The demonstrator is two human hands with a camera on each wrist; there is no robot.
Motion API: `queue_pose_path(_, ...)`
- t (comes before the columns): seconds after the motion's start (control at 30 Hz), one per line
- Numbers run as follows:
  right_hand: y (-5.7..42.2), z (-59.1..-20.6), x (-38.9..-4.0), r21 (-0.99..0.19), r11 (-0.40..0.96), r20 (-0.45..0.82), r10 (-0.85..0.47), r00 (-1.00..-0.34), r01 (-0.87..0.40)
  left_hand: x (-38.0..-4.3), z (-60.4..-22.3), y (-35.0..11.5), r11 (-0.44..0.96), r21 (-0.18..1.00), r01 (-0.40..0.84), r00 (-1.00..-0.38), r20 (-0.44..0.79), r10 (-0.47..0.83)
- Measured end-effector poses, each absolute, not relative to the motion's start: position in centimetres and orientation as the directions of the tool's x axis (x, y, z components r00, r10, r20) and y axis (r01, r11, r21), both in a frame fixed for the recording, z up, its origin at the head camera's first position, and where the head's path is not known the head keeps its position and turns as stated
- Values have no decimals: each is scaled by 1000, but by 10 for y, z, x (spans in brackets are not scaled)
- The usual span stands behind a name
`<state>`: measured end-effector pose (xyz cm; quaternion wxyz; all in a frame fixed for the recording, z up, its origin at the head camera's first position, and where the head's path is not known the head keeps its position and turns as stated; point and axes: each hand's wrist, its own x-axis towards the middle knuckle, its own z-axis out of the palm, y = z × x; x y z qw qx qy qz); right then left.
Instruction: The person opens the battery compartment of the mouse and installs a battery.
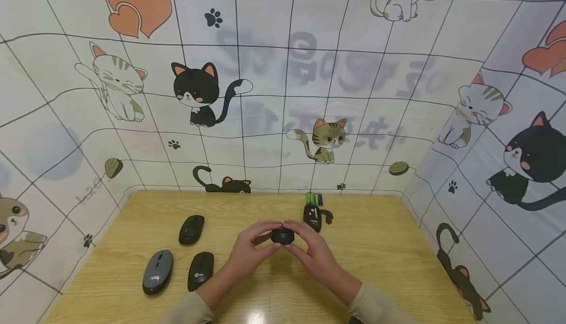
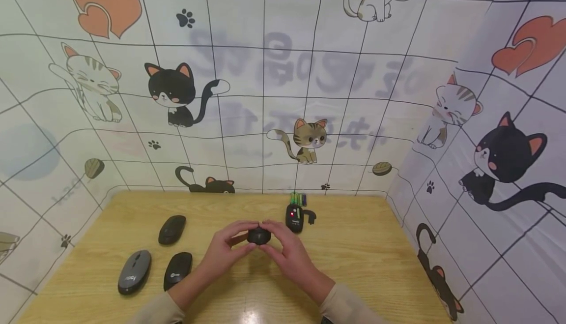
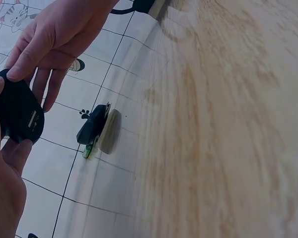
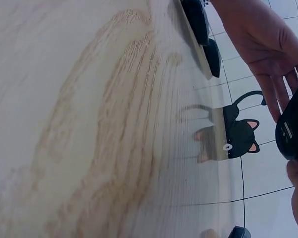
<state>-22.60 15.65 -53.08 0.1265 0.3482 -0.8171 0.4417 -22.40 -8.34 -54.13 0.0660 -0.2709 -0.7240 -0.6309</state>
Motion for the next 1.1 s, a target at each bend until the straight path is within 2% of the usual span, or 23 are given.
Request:
queue_pose_path(0.1, 157, -530, -227, -620, 368, 536, -447, -716, -693, -225, -541, -83, 44, 879, 476, -841, 440, 315)
queue_pose_path(0.23, 160, -530, -228, -663, 335, 522, -435, -734, -670, -225, -541, -83, 42, 878, 477, -838, 440, 324)
queue_pose_path(0.47, 163, -529, -229, -722, 281, 495, -428, -756, -632, -225, -539, -84, 117, 849, 515, -824, 452, 341)
queue_pose_path(0.7, 165, -533, -231, -758, 254, 475, -415, -775, -601, -224, -536, -83, 207, 838, 504, -841, 422, 337)
queue_pose_path(1.1, 163, -527, -229, -792, 223, 435, -447, -782, -568, -227, -540, -82, 216, 859, 465, -868, 395, 300)
